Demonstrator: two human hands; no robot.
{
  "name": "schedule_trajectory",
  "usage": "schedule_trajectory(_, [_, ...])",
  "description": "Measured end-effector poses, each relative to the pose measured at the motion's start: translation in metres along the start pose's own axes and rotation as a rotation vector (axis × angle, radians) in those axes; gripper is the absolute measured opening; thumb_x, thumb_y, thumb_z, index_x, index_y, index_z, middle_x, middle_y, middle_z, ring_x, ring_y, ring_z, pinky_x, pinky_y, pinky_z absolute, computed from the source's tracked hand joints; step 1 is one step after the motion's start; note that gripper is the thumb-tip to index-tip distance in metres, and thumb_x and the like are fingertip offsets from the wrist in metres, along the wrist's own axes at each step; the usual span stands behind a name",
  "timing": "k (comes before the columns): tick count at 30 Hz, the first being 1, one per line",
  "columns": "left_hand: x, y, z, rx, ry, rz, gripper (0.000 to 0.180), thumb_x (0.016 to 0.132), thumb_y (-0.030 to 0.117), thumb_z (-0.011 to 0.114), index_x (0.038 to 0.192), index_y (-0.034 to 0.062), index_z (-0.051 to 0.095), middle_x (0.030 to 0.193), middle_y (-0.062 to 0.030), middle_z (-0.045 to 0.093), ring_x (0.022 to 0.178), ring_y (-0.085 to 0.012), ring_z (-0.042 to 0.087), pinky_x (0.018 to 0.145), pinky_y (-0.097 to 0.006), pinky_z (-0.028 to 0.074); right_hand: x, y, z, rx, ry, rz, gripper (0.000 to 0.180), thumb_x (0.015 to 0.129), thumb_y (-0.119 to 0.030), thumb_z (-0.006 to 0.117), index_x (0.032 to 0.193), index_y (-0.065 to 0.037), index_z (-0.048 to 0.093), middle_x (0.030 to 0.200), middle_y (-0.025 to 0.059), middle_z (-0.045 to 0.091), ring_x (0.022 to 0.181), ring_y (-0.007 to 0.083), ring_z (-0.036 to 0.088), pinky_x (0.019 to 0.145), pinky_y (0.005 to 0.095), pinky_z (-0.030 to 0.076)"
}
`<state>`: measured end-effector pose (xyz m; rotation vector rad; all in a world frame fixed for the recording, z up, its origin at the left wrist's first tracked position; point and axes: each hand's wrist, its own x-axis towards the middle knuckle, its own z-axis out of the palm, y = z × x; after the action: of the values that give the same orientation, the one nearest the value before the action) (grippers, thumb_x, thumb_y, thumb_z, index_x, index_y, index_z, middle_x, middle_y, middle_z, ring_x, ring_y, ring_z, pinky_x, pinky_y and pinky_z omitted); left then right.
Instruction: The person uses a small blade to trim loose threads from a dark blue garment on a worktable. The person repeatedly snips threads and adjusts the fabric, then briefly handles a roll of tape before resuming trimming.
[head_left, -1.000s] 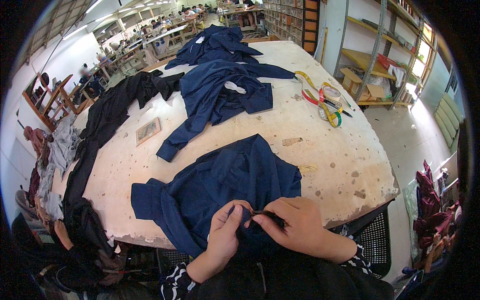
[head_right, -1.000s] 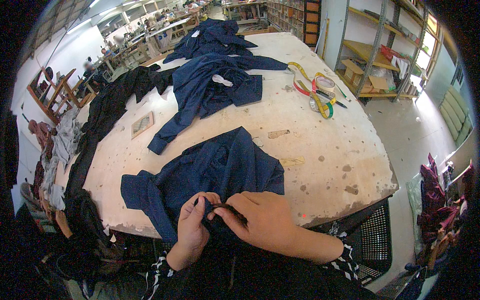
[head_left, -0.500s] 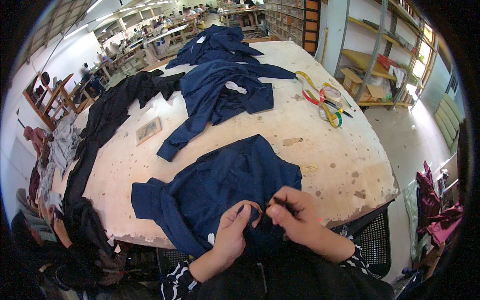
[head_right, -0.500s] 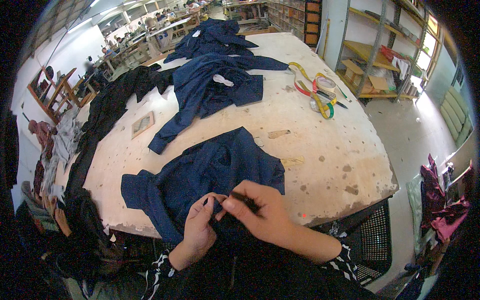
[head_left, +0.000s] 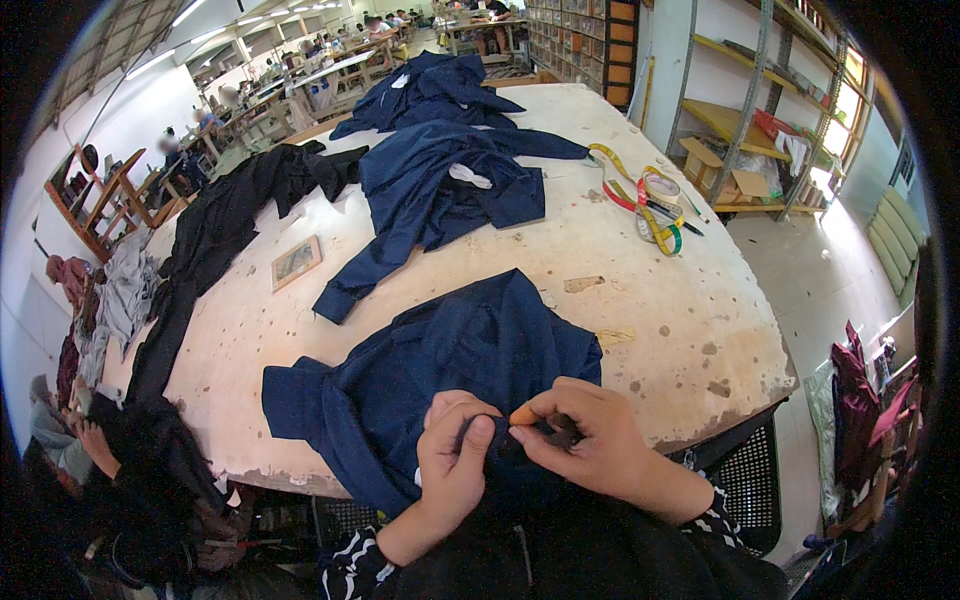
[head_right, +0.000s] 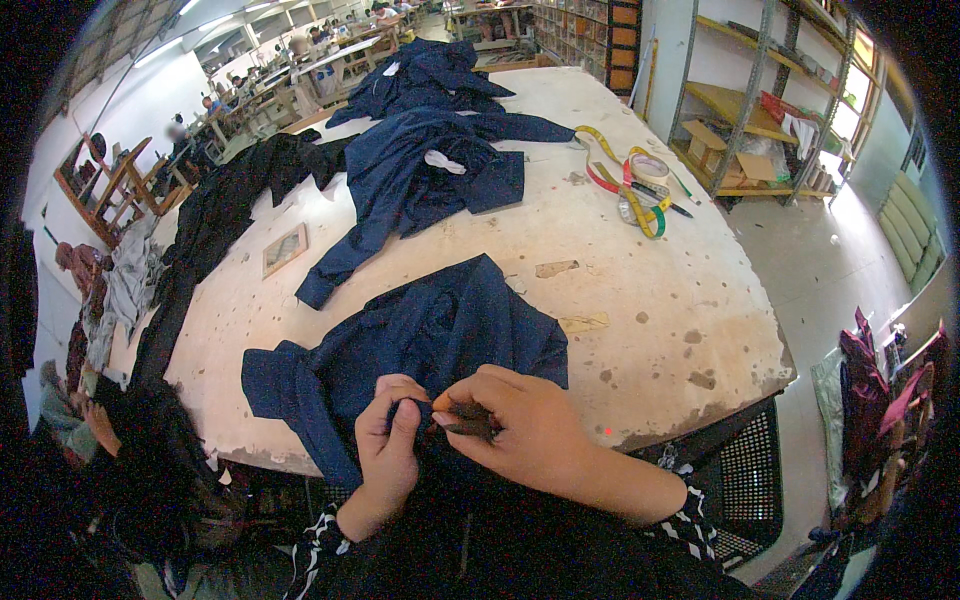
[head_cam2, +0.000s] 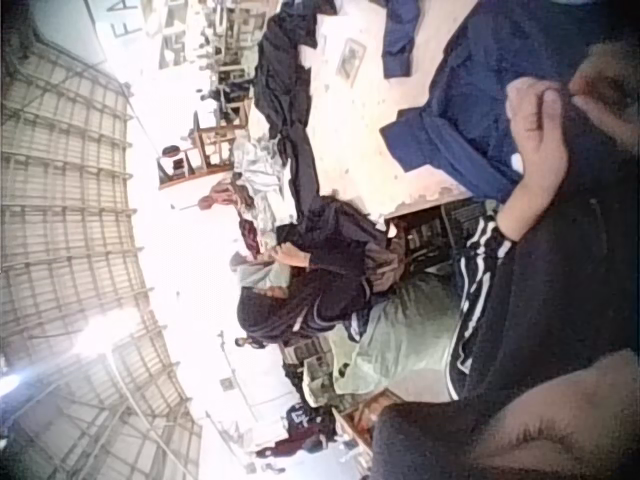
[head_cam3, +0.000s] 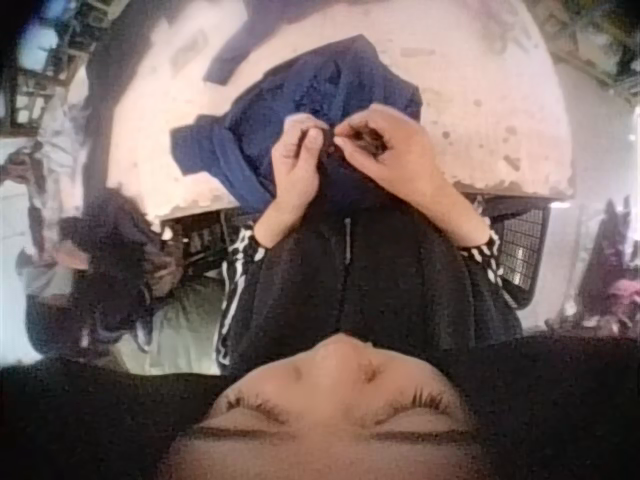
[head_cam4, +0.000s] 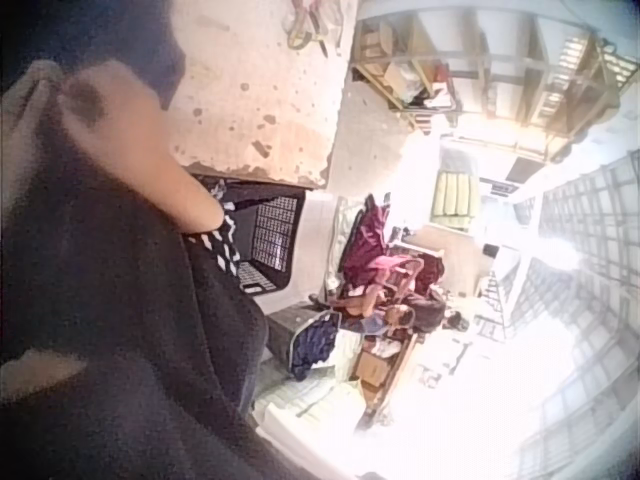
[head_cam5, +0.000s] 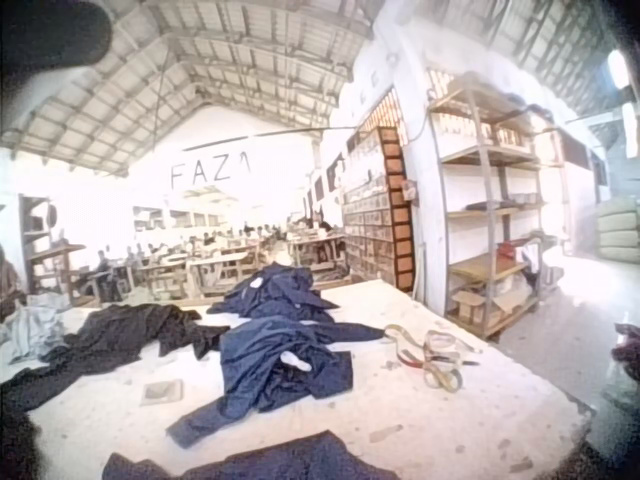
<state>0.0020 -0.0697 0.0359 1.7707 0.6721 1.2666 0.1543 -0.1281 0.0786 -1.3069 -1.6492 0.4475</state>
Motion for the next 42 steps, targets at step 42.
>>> schedule_trajectory(42, [0.009,-0.018,-0.006,0.21,0.092,0.364,0.013,0.064,0.008,0.071,0.071,0.0066,0.06,0.086,-0.0052,0.066,0.085,-0.0229,0.054,0.082,-0.035,0.036,0.035,0.064,0.028,0.667,-0.195,0.351,0.025,0.073,-0.005,0.068,0.093,-0.006,0.052,0.088,0.0009,0.054,0.077,0.0054,0.05,0.066,0.0198,0.041])
